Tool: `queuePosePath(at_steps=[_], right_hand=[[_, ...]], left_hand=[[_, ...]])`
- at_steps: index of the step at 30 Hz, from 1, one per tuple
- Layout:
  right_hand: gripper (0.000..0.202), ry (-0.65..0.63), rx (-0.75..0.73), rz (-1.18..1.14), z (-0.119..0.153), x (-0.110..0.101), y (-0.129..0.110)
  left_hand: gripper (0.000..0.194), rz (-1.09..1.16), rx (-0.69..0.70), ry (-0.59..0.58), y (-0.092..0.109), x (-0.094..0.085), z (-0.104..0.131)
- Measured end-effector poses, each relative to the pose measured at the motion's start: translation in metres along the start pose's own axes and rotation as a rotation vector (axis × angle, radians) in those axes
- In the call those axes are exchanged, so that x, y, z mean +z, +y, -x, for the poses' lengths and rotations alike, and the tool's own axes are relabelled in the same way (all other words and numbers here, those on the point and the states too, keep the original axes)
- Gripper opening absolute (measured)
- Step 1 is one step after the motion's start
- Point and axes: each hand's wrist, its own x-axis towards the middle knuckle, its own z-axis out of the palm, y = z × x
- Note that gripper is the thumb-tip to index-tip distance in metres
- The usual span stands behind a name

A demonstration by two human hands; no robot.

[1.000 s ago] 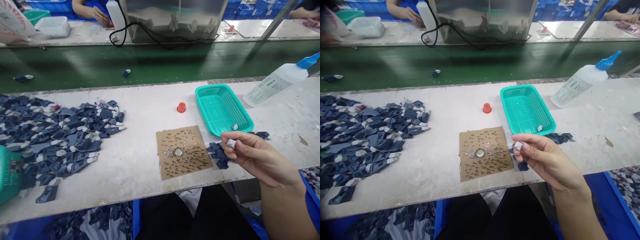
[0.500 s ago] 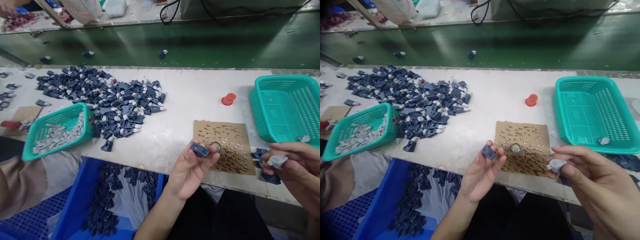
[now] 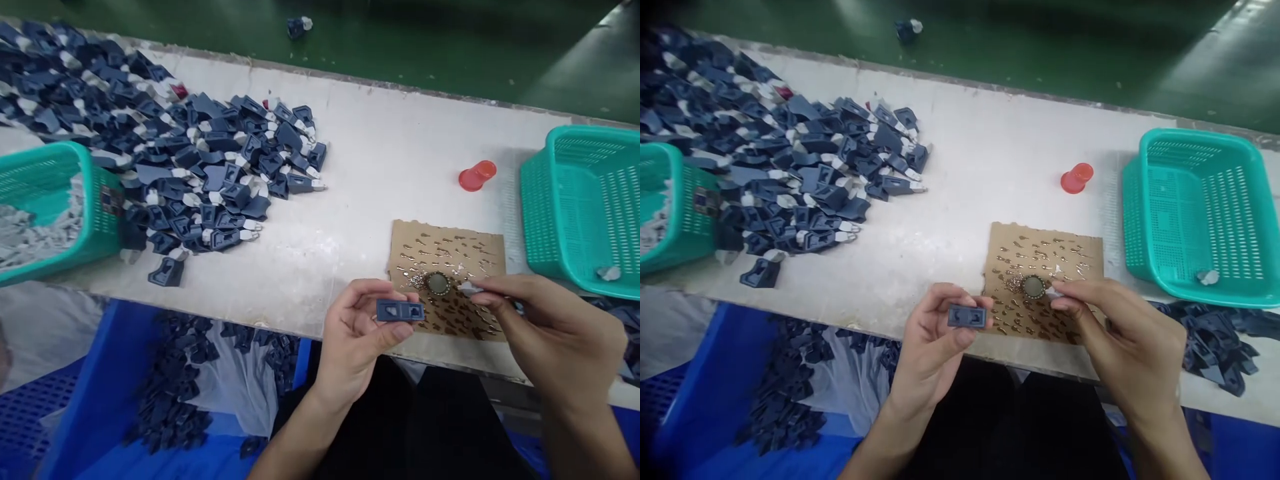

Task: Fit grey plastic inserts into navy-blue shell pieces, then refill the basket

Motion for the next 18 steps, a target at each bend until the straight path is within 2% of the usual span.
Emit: queuePosePath(at_steps=[4,9,15,18], right_hand=[[0.008,-0.09,-0.071,0.04,-0.005,0.002,0.006],[0.007,-0.105,-0.173,0.142,-0.011,0.006,0.003],[0.015,-0.175,-0.277,0.152,-0.017,0.012,0.001],[0.013,-0.183,-0.294,0.193,-0.018,0.011,-0.002]], left_hand=[[0.033,-0.098,0.044,0.006,0.0,-0.005,0.005],[0.032,-0.285,0.227,0.056,-0.001,-0.012,0.006],[0.038,-0.288,0.212,0.049,-0.001,-0.015,0.007],[0.035,-0.284,0.188,0.037,-0.001,-0.014,0.008]])
